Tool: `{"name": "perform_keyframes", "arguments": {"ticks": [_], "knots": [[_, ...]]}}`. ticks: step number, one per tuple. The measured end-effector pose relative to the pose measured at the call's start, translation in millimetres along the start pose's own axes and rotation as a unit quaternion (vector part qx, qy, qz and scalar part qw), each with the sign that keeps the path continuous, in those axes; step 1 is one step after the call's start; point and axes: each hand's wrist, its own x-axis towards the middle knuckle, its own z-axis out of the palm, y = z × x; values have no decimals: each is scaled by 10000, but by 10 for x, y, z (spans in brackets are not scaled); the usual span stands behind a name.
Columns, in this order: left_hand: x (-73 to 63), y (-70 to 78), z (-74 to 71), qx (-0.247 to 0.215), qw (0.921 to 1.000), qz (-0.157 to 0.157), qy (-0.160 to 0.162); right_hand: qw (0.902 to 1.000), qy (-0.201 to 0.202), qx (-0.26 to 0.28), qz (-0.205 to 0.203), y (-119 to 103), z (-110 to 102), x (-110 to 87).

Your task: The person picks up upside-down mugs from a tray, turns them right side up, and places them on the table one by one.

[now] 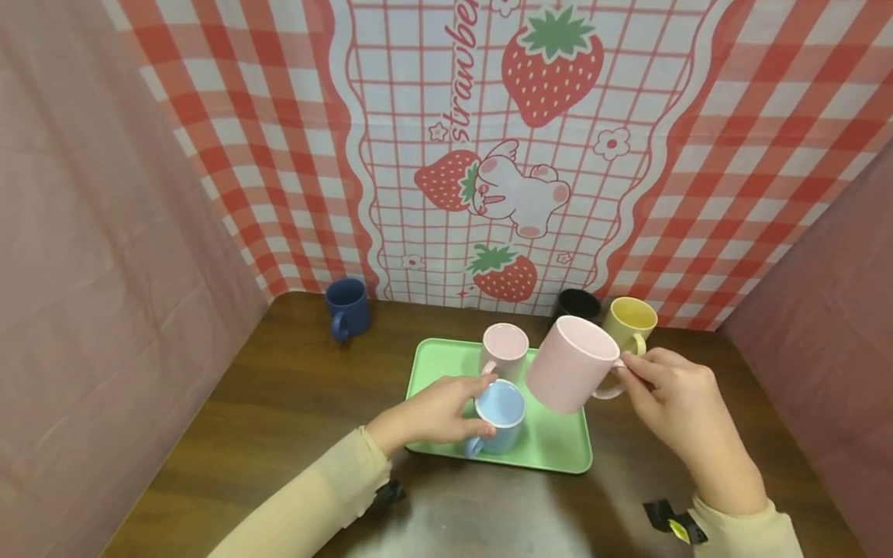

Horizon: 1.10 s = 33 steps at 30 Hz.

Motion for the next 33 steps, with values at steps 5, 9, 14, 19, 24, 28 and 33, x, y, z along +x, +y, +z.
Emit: {"name": "perform_keyframes", "arguments": {"ticks": [5, 9, 14, 19, 24, 28, 33], "knots": [[23, -6, 14, -34, 10000, 20, 53, 9998, 76, 65, 149, -8, 45, 42], [29, -11, 38, -48, 9999, -14, 139, 9995, 86, 65, 306, -22, 98, 79], [38, 10, 51, -45, 9998, -63, 194, 9981, 260, 217, 519, -33, 192, 100], [48, 10, 68, -66, 9996, -167, 199, 9929, 576, 409, 955, -75, 335, 114], [23, -10, 84, -141, 9993, -263, 232, 9855, 964, 566, 1275, -170, 545, 137], [-3, -2, 76, -212, 9990, -289, 257, 9729, 1049, 1204, 1674, -251, 674, 164], [-13, 15, 60, -243, 9988, -343, 268, 9430, 888, 2118, 2410, -324, 780, 148]]}}
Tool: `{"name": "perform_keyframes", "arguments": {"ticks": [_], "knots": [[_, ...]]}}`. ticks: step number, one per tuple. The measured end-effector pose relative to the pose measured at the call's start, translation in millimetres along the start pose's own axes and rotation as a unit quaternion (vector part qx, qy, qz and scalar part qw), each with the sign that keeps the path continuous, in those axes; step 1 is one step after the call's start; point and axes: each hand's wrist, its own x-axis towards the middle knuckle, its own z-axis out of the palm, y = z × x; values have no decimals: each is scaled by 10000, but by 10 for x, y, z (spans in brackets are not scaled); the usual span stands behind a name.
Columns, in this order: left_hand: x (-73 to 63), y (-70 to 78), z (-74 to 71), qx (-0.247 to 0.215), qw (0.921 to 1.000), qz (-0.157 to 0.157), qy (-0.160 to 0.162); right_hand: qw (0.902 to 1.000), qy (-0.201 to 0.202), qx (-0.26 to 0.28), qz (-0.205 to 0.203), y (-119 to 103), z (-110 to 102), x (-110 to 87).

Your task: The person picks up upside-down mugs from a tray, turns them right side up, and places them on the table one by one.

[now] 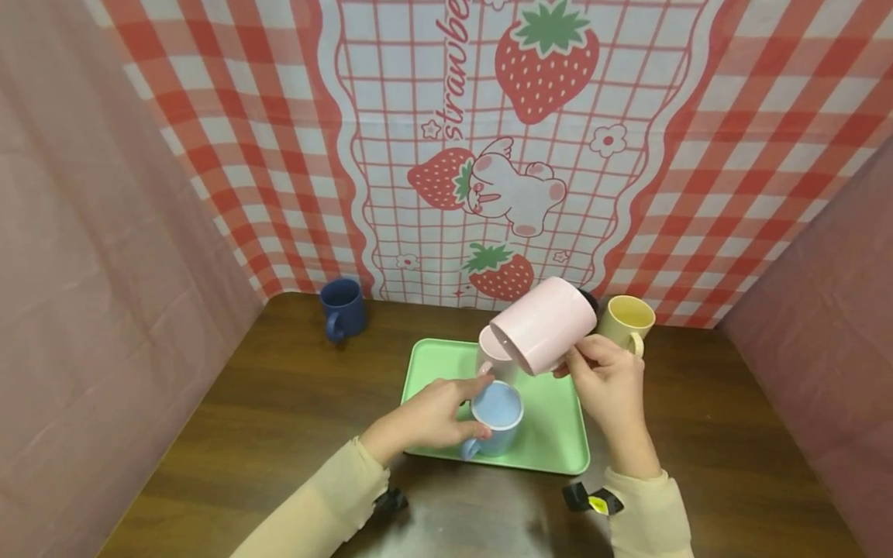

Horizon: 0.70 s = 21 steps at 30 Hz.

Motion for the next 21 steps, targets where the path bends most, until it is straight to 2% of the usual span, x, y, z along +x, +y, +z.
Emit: {"name": "perform_keyframes", "arguments": {"ticks": [6, 10, 15, 21], "knots": [[-8, -27, -5, -96, 9999, -89, 24, 9996, 218, -23, 159, 74, 165, -64], [-29, -49, 20, -210, 9996, -176, 31, 9963, 31, 486, 711, 60, 232, -88], [-27, -62, 33, -334, 9993, -160, 40, 9769, -3, 1346, 1661, -4, 282, -99], [-8, -69, 26, -365, 9993, -48, 55, 9482, 84, 1973, 2489, -19, 333, -96]]}}
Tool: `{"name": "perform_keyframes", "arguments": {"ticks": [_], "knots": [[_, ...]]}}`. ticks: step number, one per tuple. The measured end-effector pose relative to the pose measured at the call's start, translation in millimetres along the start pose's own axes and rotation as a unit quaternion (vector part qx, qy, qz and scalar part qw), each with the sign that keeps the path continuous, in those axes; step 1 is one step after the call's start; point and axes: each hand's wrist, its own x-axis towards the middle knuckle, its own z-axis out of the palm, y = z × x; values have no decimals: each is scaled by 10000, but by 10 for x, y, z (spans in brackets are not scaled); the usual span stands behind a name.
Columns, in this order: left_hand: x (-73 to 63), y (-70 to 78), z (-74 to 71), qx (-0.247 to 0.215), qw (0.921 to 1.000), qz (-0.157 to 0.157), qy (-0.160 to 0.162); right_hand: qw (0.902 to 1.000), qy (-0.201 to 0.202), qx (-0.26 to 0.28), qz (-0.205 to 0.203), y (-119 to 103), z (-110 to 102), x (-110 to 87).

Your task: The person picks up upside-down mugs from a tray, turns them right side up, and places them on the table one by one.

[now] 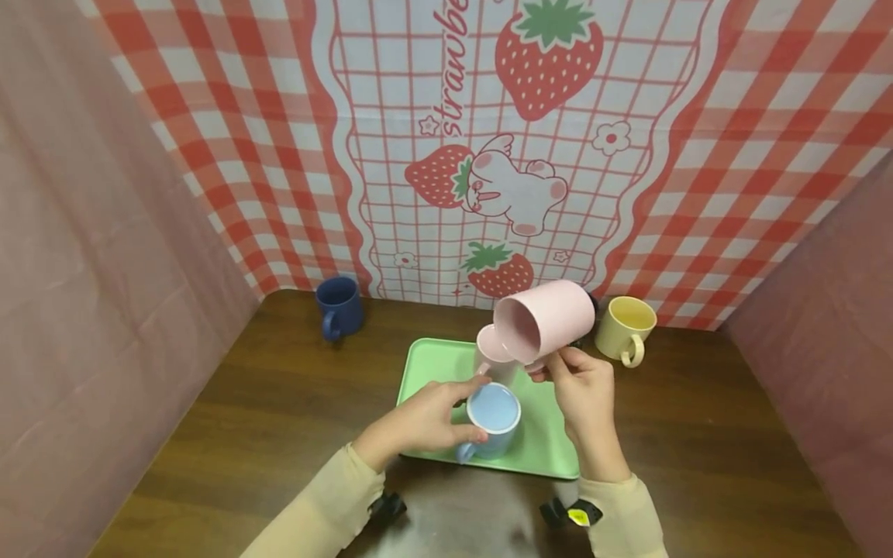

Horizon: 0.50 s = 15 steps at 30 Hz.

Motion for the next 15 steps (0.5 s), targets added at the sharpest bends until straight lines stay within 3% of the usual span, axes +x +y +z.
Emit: {"name": "perform_keyframes", "arguments": {"ticks": [6, 15], "knots": [[-4, 7, -5, -71, 10000, 32, -10, 9951, -182, 570, 785, -3, 34, -5], [3, -5, -8, -124, 9999, 106, 34, 9840, -438, 929, 1456, -9, 80, -18]]}}
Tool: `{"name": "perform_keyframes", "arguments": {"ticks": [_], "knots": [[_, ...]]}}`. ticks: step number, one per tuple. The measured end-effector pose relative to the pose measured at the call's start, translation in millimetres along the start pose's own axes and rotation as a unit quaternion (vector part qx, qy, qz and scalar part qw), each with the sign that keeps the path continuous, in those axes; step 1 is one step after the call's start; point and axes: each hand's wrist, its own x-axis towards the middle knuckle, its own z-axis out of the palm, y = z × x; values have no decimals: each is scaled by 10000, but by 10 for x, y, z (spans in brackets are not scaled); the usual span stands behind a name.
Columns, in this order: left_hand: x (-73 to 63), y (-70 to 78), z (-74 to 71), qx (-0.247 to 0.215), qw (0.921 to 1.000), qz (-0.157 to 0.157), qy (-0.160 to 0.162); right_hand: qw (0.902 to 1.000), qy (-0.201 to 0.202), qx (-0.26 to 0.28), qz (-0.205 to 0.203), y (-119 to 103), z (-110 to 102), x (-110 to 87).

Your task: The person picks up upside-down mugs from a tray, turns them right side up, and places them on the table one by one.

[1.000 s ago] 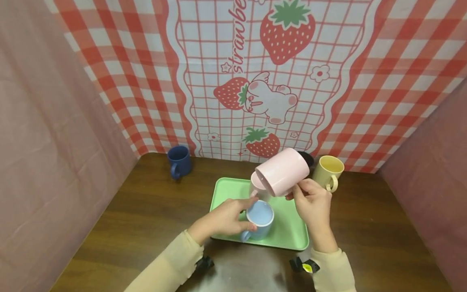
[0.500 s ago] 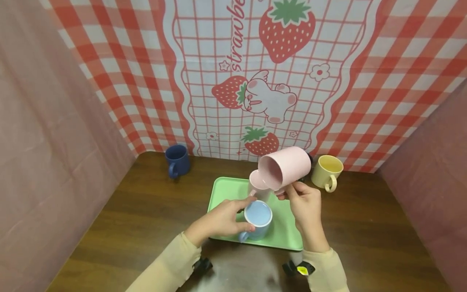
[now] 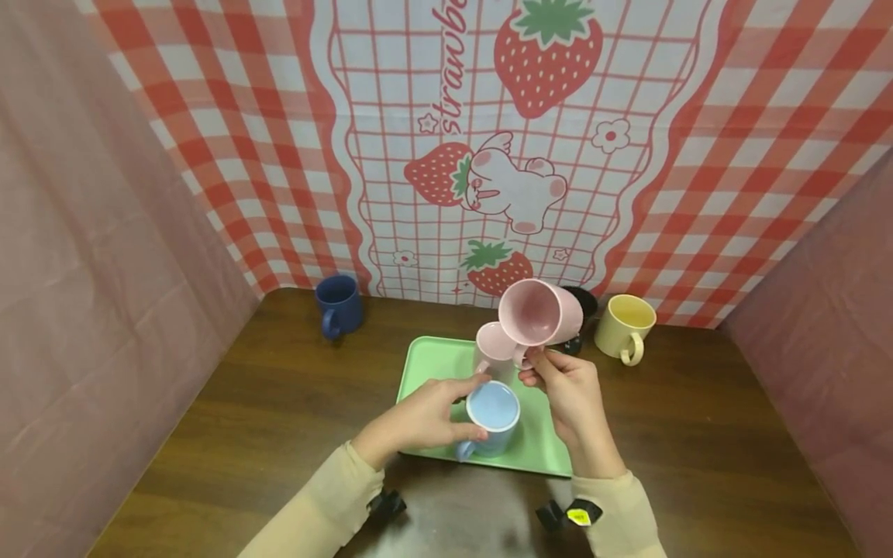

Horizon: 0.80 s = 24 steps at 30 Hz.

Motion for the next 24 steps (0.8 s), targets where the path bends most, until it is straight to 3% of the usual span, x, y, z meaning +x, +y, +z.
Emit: {"name": "perform_keyframes", "arguments": {"ticks": [14, 19, 24], "knots": [[-22, 53, -81, -258, 9993, -147, 214, 9981, -297, -173, 502, 19, 22, -37], [-20, 75, -118, -692, 9962, 21, 528, 9983, -319, -145, 464, 14, 47, -46], [-9, 125, -110, -1085, 9898, -41, 922, 9981, -353, -121, 484, 22, 75, -47]]}}
